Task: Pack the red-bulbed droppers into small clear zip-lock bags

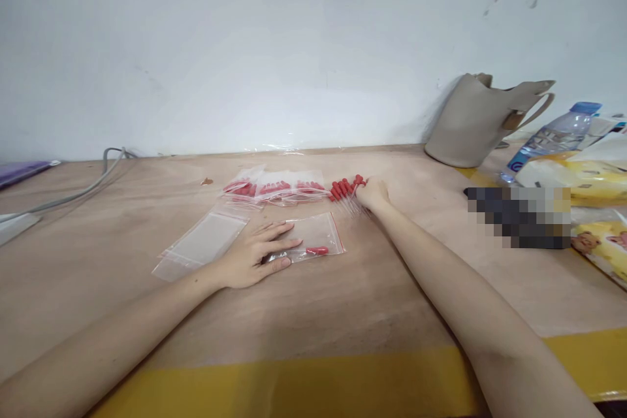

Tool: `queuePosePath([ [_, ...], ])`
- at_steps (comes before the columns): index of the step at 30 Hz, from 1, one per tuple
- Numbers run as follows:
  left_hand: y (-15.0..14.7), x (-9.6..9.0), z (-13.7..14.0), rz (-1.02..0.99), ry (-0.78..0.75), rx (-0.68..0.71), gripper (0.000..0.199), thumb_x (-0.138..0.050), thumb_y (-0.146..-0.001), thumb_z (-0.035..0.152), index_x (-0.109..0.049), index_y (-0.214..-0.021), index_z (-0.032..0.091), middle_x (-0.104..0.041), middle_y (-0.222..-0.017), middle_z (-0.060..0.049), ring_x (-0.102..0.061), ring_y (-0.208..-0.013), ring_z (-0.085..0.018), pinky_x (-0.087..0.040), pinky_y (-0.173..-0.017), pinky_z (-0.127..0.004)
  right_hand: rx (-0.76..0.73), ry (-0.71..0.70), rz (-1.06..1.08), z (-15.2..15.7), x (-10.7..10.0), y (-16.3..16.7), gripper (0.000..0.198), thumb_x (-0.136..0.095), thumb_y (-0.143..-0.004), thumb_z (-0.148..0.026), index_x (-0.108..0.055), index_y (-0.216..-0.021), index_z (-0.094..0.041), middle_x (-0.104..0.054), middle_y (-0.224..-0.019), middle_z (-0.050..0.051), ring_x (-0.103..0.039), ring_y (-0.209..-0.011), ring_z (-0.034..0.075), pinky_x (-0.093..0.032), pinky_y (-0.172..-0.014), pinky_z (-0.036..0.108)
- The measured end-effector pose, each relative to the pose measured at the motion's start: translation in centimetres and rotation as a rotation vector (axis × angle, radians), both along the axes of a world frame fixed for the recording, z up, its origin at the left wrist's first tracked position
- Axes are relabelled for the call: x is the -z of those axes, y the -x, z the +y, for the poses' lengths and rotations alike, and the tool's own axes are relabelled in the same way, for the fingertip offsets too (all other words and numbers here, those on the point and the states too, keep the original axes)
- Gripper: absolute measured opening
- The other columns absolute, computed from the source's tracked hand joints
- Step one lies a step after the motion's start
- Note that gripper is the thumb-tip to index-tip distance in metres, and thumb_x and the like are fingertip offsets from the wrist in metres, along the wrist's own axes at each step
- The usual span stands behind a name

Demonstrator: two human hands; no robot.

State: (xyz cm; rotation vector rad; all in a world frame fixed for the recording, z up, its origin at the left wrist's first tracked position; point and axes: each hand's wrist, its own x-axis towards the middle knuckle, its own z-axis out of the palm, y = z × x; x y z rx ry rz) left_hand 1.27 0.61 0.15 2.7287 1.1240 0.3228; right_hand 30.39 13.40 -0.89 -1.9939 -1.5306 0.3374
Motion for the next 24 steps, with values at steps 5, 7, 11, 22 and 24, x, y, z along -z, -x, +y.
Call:
queuePosePath([
  [5,0.0,0.0,0.1,-0.002,-0.011,0.004,0.042,-0.040,-0.092,0.050,-0.050,-0.128,0.032,-0.035,-0.144,-0.007,-0.032,-0.132,-0.024,-0.019,-0.109,-0.049,0.063,0.049,0.103,-0.6,-0.8,-0.8,0.019,-0.049,-0.075,-0.022,-0.065,-0.075,-0.011,-0.062,-0.061,0.012,-0.061,-0.067,0.023,-0.043,-0.059,0.029],
  [7,0.0,0.0,0.1,-0.004,-0.021,0.006,0.042,-0.040,-0.092,0.050,-0.050,-0.128,0.032,-0.035,-0.144,-0.007,-0.033,-0.132,-0.024,-0.018,-0.109,-0.049,0.059,0.045,0.162,-0.8,-0.8,-1.1,0.018,-0.050,-0.073,-0.022,-0.065,-0.075,-0.012,-0.058,-0.056,0.008,-0.058,-0.061,0.020,-0.041,-0.056,0.028],
  [11,0.1,0.1,0.1,-0.003,-0.022,0.006,0.042,-0.040,-0.092,0.050,-0.050,-0.128,0.032,-0.035,-0.144,-0.007,-0.034,-0.131,-0.025,-0.020,-0.109,-0.048,0.040,0.031,0.332,-1.0,0.0,-1.7,0.017,-0.050,-0.073,-0.022,-0.063,-0.077,-0.014,-0.050,-0.049,0.002,-0.049,-0.047,0.014,-0.038,-0.047,0.025],
  [22,0.2,0.3,0.1,-0.009,-0.011,-0.009,0.047,-0.040,-0.091,0.052,-0.045,-0.132,0.030,-0.035,-0.144,-0.007,-0.034,-0.132,-0.025,-0.021,-0.109,-0.047,-0.061,-0.241,0.735,-5.2,0.3,0.0,0.025,-0.046,-0.076,-0.024,-0.048,-0.100,-0.020,-0.056,-0.086,0.002,-0.052,-0.054,0.009,-0.047,-0.052,0.023],
  [24,0.2,0.3,0.1,-0.013,-0.011,-0.010,0.049,-0.040,-0.091,0.052,-0.043,-0.134,0.029,-0.035,-0.144,-0.007,-0.033,-0.132,-0.024,-0.019,-0.110,-0.047,-0.144,-0.303,0.801,-6.7,0.6,0.8,0.027,-0.049,-0.075,-0.029,-0.044,-0.101,-0.022,-0.054,-0.098,0.003,-0.055,-0.058,0.009,-0.051,-0.059,0.025],
])
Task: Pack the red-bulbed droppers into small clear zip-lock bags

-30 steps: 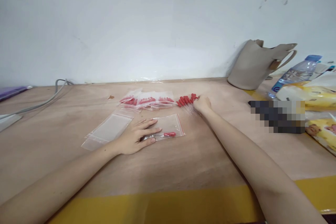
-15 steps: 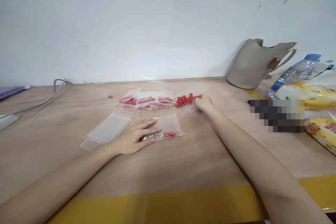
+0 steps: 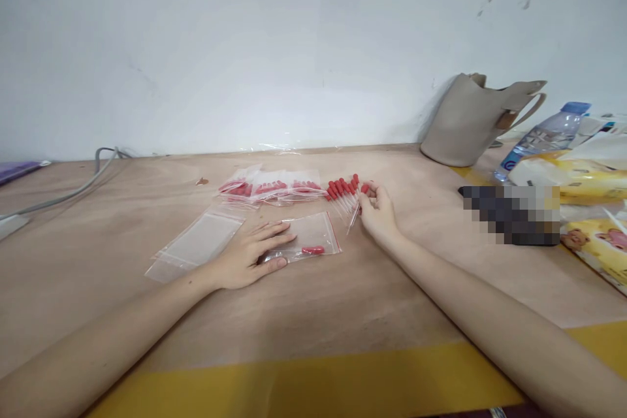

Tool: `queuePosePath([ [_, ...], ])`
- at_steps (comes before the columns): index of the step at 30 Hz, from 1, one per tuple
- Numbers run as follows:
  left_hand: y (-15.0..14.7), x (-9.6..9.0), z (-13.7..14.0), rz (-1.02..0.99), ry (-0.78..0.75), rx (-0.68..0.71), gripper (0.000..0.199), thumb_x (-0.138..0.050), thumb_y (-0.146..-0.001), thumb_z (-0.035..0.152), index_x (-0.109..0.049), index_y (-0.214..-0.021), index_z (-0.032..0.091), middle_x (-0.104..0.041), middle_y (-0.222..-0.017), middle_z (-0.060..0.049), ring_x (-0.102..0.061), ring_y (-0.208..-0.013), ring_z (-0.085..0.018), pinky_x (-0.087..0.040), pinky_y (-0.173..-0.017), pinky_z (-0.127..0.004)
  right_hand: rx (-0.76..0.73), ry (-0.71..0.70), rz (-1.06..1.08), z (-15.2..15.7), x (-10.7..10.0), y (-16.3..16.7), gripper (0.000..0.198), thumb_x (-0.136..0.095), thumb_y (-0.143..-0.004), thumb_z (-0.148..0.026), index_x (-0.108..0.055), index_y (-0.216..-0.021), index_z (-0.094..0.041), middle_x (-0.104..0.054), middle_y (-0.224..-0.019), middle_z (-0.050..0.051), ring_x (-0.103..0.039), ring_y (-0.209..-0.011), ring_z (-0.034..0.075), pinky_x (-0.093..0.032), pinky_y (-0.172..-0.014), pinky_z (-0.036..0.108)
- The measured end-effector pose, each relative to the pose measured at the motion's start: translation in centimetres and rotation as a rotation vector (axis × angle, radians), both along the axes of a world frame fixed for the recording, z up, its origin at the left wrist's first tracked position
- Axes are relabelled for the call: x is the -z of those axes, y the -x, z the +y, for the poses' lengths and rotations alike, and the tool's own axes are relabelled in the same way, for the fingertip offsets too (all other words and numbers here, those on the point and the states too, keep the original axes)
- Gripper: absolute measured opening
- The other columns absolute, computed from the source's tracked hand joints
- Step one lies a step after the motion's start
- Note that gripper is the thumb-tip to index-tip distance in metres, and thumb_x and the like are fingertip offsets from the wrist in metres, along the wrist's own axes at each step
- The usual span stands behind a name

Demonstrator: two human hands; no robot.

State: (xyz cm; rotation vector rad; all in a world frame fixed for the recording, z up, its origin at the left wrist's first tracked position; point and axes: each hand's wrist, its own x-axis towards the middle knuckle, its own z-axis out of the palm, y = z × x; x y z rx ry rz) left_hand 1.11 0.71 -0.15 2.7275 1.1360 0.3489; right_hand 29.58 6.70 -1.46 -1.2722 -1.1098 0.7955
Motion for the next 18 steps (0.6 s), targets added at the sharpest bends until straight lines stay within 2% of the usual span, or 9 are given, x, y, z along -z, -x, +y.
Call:
queuePosePath([
  [2,0.0,0.0,0.0,-0.003,-0.001,0.006,0.050,-0.040,-0.091,0.052,-0.042,-0.134,0.028,-0.035,-0.144,-0.006,-0.033,-0.132,-0.024,-0.019,-0.110,-0.046,-0.020,-0.034,0.060,-1.0,0.3,0.6,0.029,-0.052,-0.074,-0.032,-0.040,-0.100,-0.024,-0.051,-0.101,0.003,-0.057,-0.061,0.009,-0.053,-0.063,0.027],
  [5,0.0,0.1,0.1,-0.002,-0.006,0.009,0.051,-0.040,-0.091,0.052,-0.040,-0.135,0.027,-0.034,-0.145,-0.006,-0.033,-0.132,-0.023,-0.019,-0.111,-0.045,-0.007,-0.031,0.174,-1.6,0.7,1.3,0.031,-0.056,-0.072,-0.035,-0.035,-0.094,-0.026,-0.049,-0.094,0.000,-0.060,-0.065,0.010,-0.055,-0.065,0.029],
  [11,-0.1,0.0,0.1,-0.019,-0.020,0.022,0.053,-0.042,-0.091,0.050,-0.035,-0.138,0.025,-0.036,-0.144,-0.006,-0.034,-0.131,-0.023,-0.020,-0.110,-0.045,-0.138,0.073,0.333,-2.6,0.9,2.1,0.035,-0.069,-0.064,-0.032,-0.039,-0.081,-0.025,-0.050,-0.075,-0.005,-0.061,-0.071,0.011,-0.056,-0.074,0.031],
  [14,-0.2,-0.1,0.0,-0.029,-0.017,0.021,0.057,-0.042,-0.091,0.049,-0.031,-0.140,0.022,-0.037,-0.143,-0.007,-0.033,-0.131,-0.023,-0.023,-0.110,-0.043,-0.336,0.165,0.237,-3.4,0.5,1.6,0.037,-0.076,-0.057,-0.032,-0.047,-0.078,-0.022,-0.057,-0.074,-0.003,-0.061,-0.070,0.011,-0.054,-0.072,0.029],
  [18,-0.2,-0.3,-0.1,-0.033,-0.018,0.020,0.057,-0.042,-0.091,0.049,-0.030,-0.140,0.021,-0.039,-0.142,-0.007,-0.035,-0.130,-0.024,-0.025,-0.109,-0.044,-0.537,0.266,-0.098,-3.8,-0.3,0.4,0.036,-0.079,-0.051,-0.036,-0.056,-0.072,-0.017,-0.058,-0.061,-0.004,-0.053,-0.054,0.008,-0.045,-0.051,0.022],
])
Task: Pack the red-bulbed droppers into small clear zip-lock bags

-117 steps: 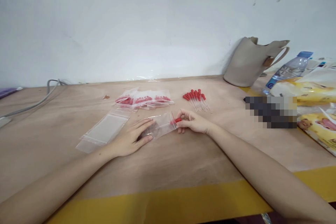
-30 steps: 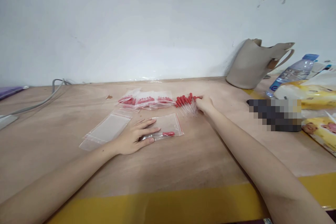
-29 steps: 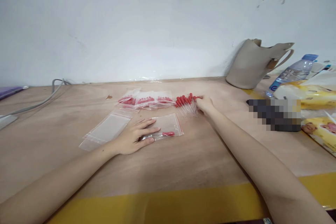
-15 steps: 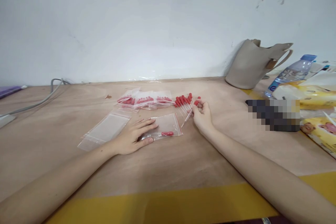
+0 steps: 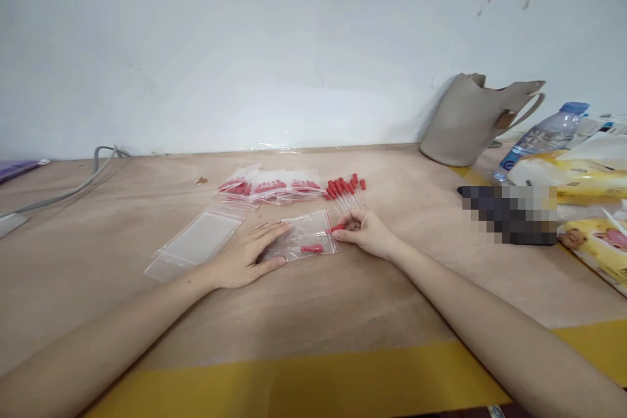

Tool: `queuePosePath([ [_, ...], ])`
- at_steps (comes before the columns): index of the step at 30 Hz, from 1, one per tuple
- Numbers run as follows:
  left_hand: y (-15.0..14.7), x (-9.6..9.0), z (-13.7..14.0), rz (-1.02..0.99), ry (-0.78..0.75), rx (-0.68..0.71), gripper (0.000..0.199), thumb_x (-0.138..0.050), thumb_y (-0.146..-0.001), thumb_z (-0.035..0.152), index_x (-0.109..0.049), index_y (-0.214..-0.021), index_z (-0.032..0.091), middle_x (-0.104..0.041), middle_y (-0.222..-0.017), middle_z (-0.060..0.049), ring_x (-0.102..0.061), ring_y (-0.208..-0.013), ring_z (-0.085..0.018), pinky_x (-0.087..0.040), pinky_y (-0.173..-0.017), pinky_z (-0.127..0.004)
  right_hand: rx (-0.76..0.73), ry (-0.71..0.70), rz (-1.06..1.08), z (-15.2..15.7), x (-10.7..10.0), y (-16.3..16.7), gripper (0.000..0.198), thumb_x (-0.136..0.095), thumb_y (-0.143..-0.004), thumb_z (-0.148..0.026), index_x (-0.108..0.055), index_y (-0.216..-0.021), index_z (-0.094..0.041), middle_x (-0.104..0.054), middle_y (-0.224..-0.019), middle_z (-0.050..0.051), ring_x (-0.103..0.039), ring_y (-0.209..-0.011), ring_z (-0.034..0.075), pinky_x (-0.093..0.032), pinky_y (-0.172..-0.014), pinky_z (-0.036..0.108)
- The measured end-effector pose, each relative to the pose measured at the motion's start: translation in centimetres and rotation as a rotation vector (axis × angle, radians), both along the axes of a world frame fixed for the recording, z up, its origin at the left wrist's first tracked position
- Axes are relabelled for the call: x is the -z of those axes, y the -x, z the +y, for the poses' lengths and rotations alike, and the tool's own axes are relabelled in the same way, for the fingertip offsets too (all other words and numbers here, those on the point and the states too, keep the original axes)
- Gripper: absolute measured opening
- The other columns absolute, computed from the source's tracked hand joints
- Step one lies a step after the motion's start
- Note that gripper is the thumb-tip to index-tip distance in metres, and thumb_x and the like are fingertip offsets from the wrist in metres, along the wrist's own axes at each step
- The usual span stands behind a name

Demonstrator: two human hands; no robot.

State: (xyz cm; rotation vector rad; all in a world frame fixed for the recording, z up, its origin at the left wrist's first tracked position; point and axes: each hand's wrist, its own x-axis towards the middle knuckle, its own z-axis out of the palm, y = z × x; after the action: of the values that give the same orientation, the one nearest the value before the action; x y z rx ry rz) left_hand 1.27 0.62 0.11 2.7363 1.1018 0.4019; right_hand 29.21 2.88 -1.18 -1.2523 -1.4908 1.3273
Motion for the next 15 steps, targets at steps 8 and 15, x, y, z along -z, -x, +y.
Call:
queuePosePath([
  [8,-0.1,-0.1,0.1,-0.015,-0.007,0.011,0.056,-0.043,-0.090,0.049,-0.032,-0.139,0.023,-0.041,-0.140,-0.007,-0.037,-0.129,-0.025,-0.024,-0.108,-0.046,-0.141,-0.243,-0.216,0.5,0.4,0.8,0.023,-0.071,-0.062,-0.040,-0.071,-0.072,-0.020,-0.061,-0.060,0.000,-0.049,-0.053,0.010,-0.039,-0.050,0.023],
  [15,0.0,0.2,0.1,0.037,0.014,-0.009,0.057,-0.041,-0.091,0.052,-0.037,-0.137,0.020,-0.036,-0.143,-0.009,-0.032,-0.132,-0.025,-0.022,-0.110,-0.045,-0.332,-0.480,-0.394,-0.1,-0.5,1.4,0.032,-0.048,-0.081,-0.039,-0.066,-0.062,-0.020,-0.057,-0.064,0.001,-0.050,-0.062,0.012,-0.041,-0.061,0.024],
])
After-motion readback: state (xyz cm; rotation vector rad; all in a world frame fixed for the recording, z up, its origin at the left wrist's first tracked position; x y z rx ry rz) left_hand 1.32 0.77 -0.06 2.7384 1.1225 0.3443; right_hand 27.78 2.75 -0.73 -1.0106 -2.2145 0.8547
